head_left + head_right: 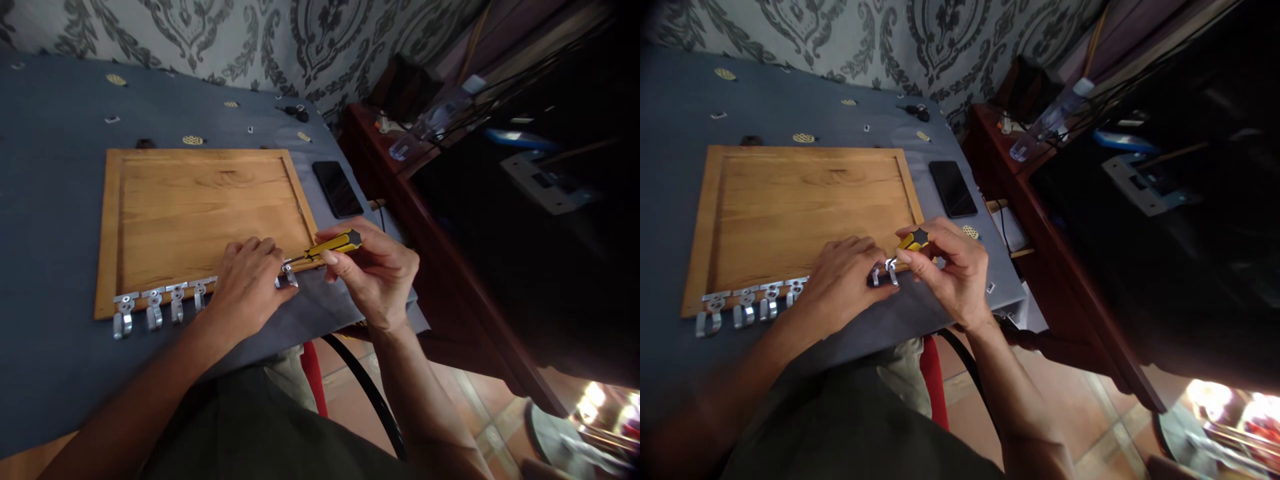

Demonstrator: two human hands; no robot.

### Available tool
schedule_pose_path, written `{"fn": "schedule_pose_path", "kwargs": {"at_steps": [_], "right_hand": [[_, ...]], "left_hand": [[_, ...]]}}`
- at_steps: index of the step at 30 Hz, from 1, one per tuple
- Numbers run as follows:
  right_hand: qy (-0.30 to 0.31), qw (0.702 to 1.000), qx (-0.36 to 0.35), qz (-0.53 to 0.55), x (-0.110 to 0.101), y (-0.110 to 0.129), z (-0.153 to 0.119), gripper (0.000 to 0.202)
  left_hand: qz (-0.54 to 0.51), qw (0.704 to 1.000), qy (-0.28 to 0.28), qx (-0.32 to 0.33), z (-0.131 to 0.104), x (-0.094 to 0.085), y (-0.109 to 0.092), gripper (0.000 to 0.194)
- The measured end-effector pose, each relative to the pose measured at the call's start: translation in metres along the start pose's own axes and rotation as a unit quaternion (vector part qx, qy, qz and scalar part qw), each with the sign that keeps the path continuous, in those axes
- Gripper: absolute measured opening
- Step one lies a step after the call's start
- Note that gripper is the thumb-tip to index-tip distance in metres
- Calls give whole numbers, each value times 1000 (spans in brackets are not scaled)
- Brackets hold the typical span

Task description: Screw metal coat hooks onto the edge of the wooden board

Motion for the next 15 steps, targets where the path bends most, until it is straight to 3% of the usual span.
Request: {"fn": "schedule_pose_path", "kwargs": {"at_steps": [5,15], "right_hand": [[-24,999,19,-21,-2,0,0,13],[-4,1000,-5,-26,1,3,-1,11]], "left_hand": [[-5,1000,-4,2,0,0,-1,23],[15,1000,-9,2,-1,-2,-1,24]]}}
Point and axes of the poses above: each hand's wrist, its own z-axis towards the middle knuckle, its own x-axis out of the palm, y = z × x, the point moved 10 cm from there along z, towards the middle knuckle, and after that the axes turned 15 degrees about x, right-handed, at the moved point
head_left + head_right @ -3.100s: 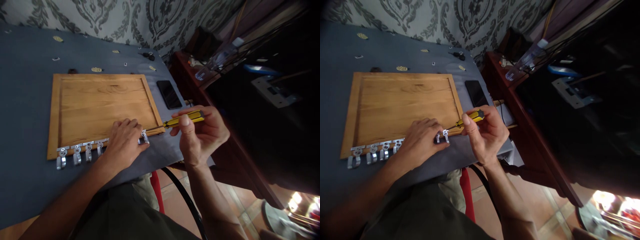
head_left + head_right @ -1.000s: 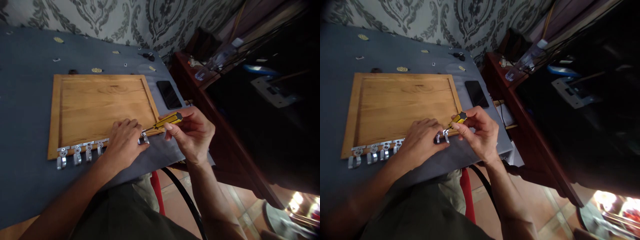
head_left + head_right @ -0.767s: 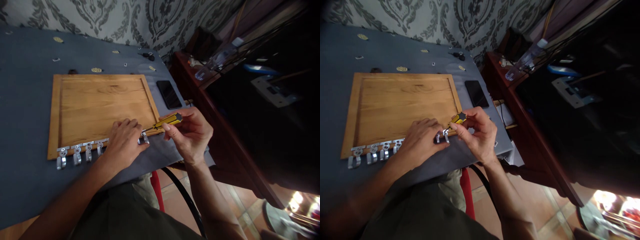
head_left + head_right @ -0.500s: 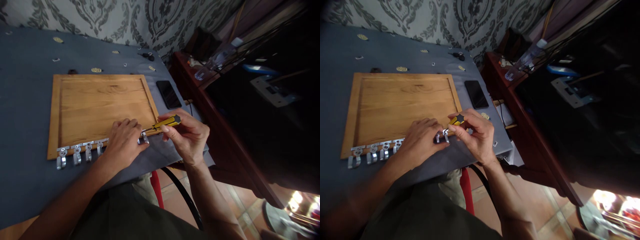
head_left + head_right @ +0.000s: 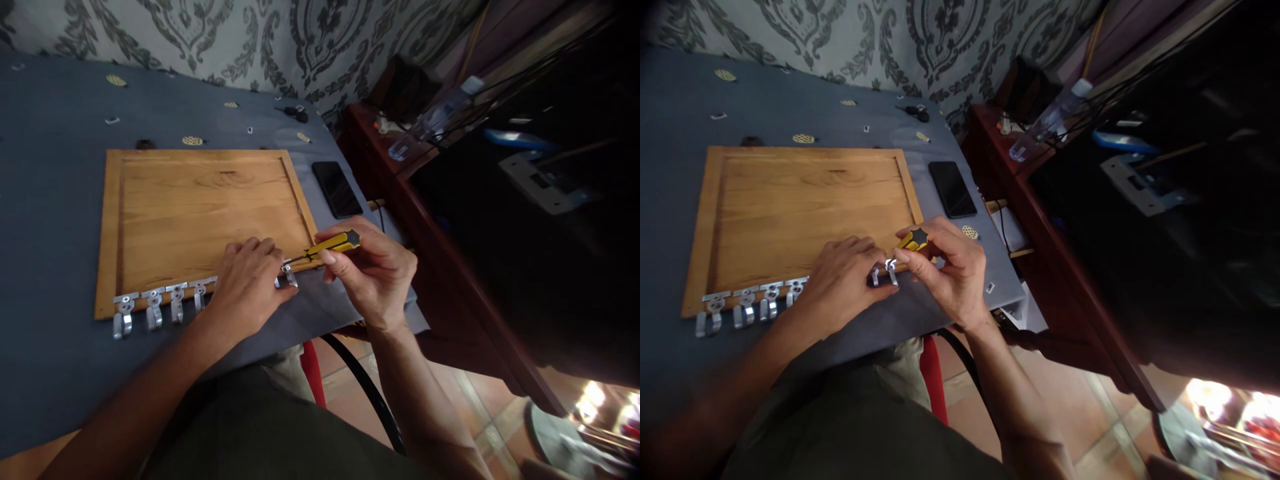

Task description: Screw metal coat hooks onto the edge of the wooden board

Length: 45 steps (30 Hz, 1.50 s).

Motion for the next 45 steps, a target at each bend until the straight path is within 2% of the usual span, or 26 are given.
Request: {"fn": "schedule_pose_path", "kwargs": {"at_steps": [12,19,23,29,34,40,45], "right_hand": [[16,1000,-6,-12,3,3,-1,8],[-90,995,-29,-5,-24,12,-9,10],[-71,997,-28,-7,-20,10,-10,8],[-37,999,-27,-4,-7,7,-10,7],[-29,1000,-5,6,-4,3,-9,7],[-11,1000,-11,-1,-1,2,-7,3],[-33,999,-18,4,-3,2,-3,18]], "left_hand": [[-3,1000,1,-4,1,0,0,25],[-12,1000,5,0,0,0,0,24],[-10,1000,-3,-1,-1,-1,0,23],[-12,1000,19,-9,1,2,0,25],[-10,1000,18,-11,0,2,0,24],[-17,1000,7,-3,-1,2,0,27],[-20,1000,7,-7,-1,1,1,27]]}}
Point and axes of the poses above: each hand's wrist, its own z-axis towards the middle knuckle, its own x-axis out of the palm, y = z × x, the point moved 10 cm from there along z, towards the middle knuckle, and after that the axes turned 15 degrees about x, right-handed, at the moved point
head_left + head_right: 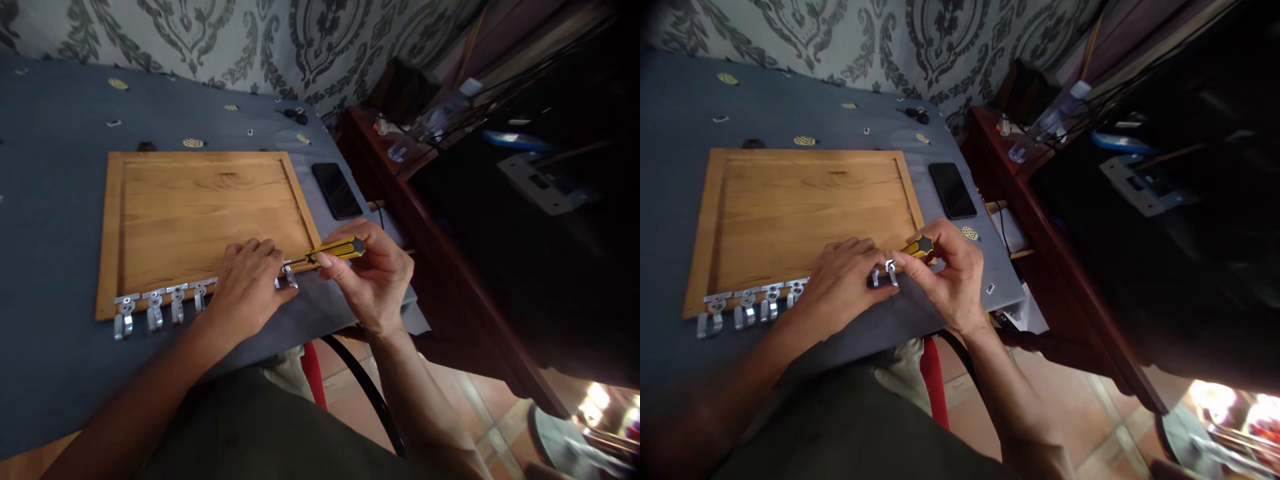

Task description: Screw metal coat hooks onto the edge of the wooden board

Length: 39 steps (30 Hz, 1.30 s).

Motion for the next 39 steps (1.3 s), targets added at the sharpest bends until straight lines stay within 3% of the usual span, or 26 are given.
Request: {"fn": "schedule_pose_path", "kwargs": {"at_steps": [7,10,13,21,34,39], "right_hand": [[56,991,93,81,7,-12,1,14],[91,988,92,87,9,-10,1,19],[102,989,84,71,10,-10,1,10],[41,997,48,54,7,-10,0,15],[33,998,50,36,7,-10,-2,16],[-54,998,-6,27,-11,5,-7,8]], "left_hand": [[2,1000,12,-7,0,2,0,29],[6,1000,12,-6,1,2,0,29],[8,1000,13,-6,2,2,0,28],[7,1000,14,-3,1,2,1,27],[4,1000,10,0,1,2,0,24],[0,1000,-3,10,-1,1,0,24]]}}
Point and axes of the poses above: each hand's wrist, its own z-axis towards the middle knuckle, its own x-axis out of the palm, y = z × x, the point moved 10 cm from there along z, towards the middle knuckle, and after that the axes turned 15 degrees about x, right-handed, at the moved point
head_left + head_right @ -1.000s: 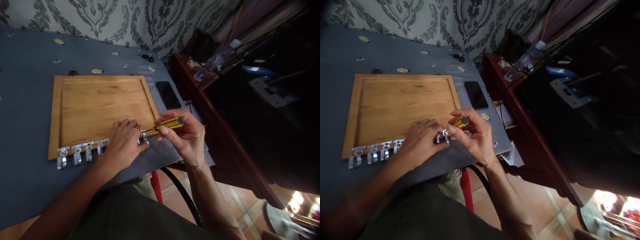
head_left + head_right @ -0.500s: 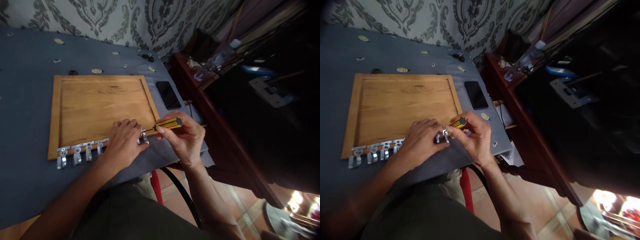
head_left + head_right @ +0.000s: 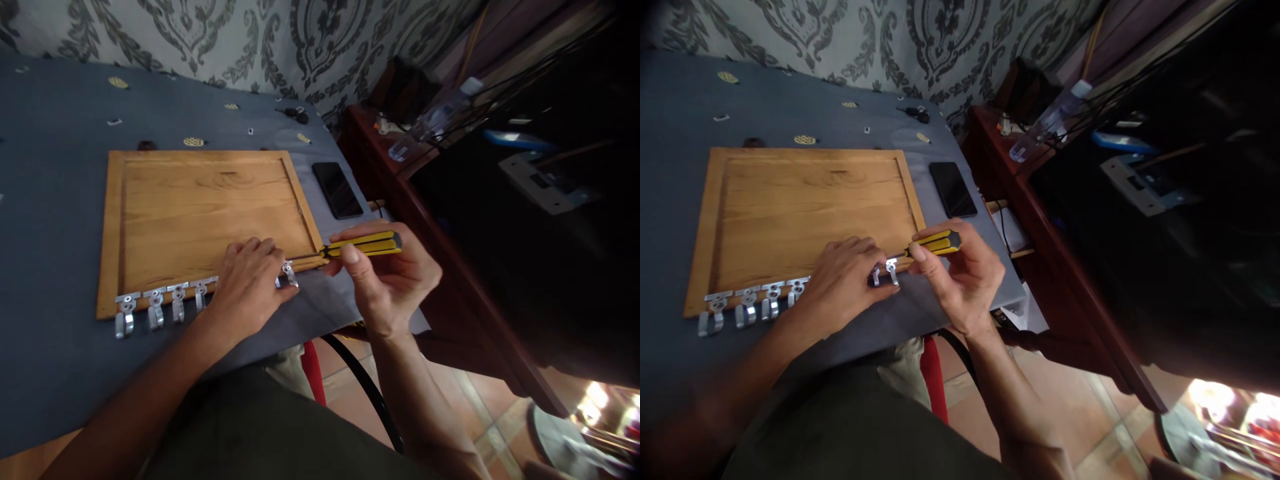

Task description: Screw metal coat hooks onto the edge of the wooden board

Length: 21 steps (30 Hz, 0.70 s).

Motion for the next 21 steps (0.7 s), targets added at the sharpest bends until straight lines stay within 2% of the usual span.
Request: {"fn": "schedule_pose_path", "kwargs": {"at_steps": [2,9,15,21], "right_hand": [[-7,1000,3,5,-2,1,0,9],[32,999,35,1,8,-10,-1,6],[29,998,49,-22,8,-17,0,14],[34,998,44,-22,10,-17,0,11]], "left_hand": [[-2,1000,4,-3,0,0,0,24],[3,1000,18,-12,2,0,0,25],[2,1000,15,-10,1,0,1,25],[4,1000,12,-11,2,-1,1,23]]}}
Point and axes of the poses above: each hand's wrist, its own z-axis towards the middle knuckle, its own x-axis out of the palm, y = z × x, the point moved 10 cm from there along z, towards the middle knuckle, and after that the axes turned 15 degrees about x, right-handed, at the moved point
